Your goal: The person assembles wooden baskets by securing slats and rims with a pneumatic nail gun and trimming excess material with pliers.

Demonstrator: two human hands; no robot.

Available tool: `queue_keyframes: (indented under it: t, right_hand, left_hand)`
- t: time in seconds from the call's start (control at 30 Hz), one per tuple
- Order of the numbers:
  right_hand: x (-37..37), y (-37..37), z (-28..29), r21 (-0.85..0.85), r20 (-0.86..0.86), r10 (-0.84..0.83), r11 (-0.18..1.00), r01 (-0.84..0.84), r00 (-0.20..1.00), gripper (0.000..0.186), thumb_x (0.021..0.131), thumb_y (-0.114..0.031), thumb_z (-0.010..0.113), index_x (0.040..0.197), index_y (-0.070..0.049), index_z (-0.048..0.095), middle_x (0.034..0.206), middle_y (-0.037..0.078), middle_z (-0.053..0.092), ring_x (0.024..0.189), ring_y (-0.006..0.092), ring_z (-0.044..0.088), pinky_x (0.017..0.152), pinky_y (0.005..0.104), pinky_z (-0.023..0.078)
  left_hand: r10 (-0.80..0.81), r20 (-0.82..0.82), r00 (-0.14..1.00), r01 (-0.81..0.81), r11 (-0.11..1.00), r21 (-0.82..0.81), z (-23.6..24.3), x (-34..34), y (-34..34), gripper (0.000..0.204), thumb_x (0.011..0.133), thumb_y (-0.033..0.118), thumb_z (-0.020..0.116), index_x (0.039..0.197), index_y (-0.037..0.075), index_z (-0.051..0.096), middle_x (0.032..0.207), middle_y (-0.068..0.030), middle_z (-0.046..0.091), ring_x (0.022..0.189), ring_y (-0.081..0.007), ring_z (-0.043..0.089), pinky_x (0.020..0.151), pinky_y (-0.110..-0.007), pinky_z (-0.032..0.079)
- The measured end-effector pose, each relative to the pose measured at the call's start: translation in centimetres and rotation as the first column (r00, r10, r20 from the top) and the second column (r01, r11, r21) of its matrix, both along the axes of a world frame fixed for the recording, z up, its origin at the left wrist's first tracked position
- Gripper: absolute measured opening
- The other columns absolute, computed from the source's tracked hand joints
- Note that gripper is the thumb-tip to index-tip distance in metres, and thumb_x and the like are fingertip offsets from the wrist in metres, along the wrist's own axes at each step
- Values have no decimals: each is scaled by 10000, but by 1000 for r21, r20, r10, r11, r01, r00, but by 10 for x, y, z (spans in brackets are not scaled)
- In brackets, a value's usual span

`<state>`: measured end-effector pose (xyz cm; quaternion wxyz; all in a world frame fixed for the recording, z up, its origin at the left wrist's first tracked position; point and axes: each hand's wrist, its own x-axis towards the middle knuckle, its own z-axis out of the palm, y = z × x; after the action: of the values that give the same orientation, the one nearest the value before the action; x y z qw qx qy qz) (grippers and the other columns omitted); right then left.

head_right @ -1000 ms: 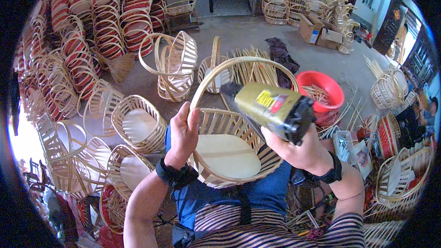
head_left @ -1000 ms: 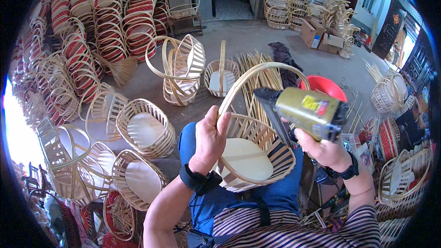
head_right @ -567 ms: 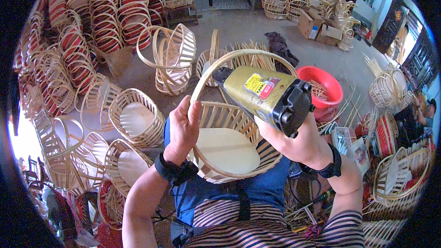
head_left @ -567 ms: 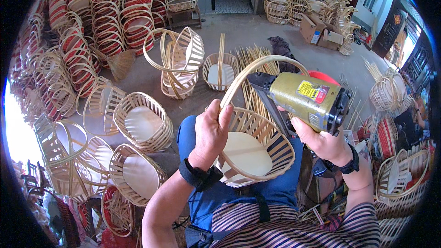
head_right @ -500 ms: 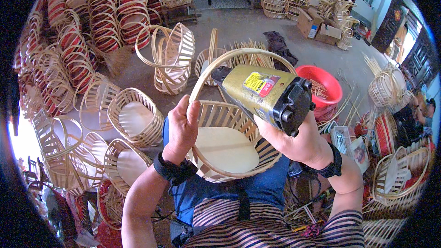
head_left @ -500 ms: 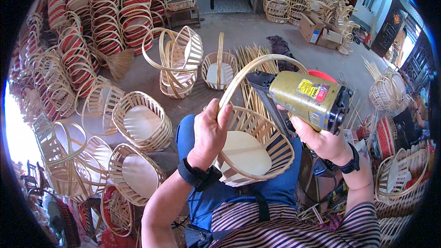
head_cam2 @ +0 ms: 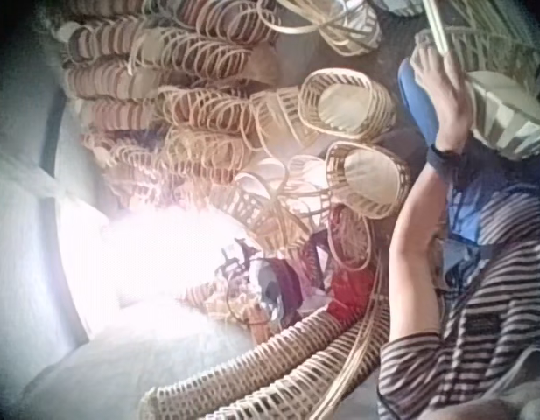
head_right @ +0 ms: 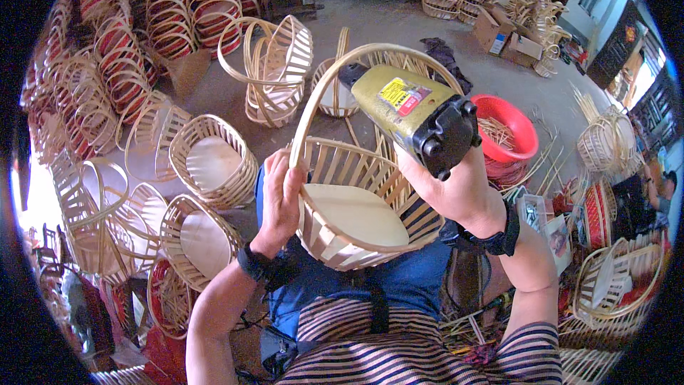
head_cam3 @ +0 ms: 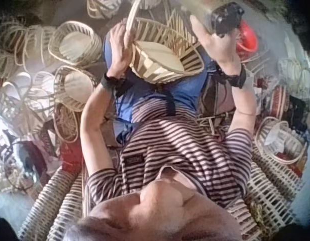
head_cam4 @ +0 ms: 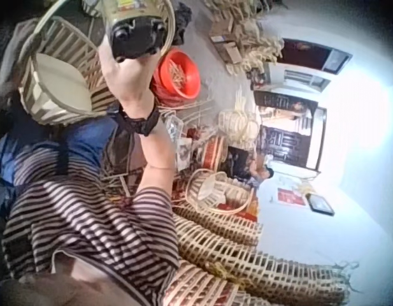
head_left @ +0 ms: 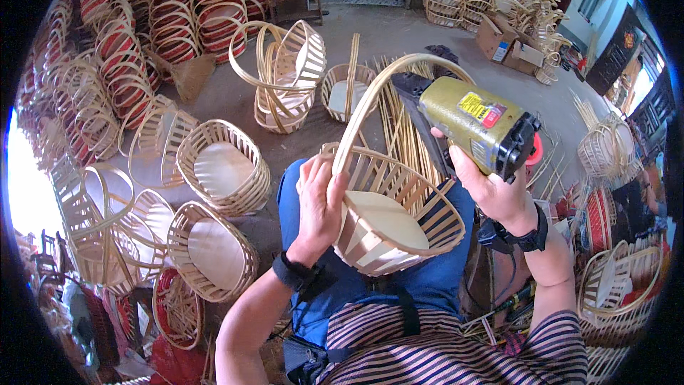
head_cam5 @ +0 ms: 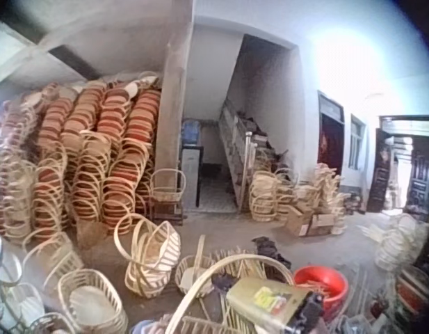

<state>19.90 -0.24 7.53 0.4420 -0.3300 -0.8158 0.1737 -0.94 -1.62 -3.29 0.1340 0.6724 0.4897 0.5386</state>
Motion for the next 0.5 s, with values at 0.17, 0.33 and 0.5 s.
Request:
queue_keyframes:
  t: [0.17,0.33,0.5]
  right_hand:
    - [16,-13,-10,174,384,56,976,-132,922,407,631,-112,633,997,4,497,926,134,560,808,213,572,696,280,442]
    - [2,-20,-10,-179,209,267,956,-232,941,601,647,-153,644,1156,16,373,1042,166,511,896,250,548,759,285,424]
    - [3,-17,-13,-261,127,340,918,-299,932,593,653,-153,631,1155,20,367,1043,177,505,907,275,540,768,300,426]
  left_hand:
    - [45,61,997,-44,999,-22,5,7,7,257,814,236,401,758,-2,478,785,-128,460,843,-307,390,734,-378,312]
    - [80,65,995,-80,997,0,7,10,8,279,819,260,401,754,0,476,775,-127,456,836,-306,391,728,-376,313]
    - [70,92,993,-72,997,14,8,13,8,305,825,283,395,733,1,467,755,-129,445,828,-308,392,723,-379,313]
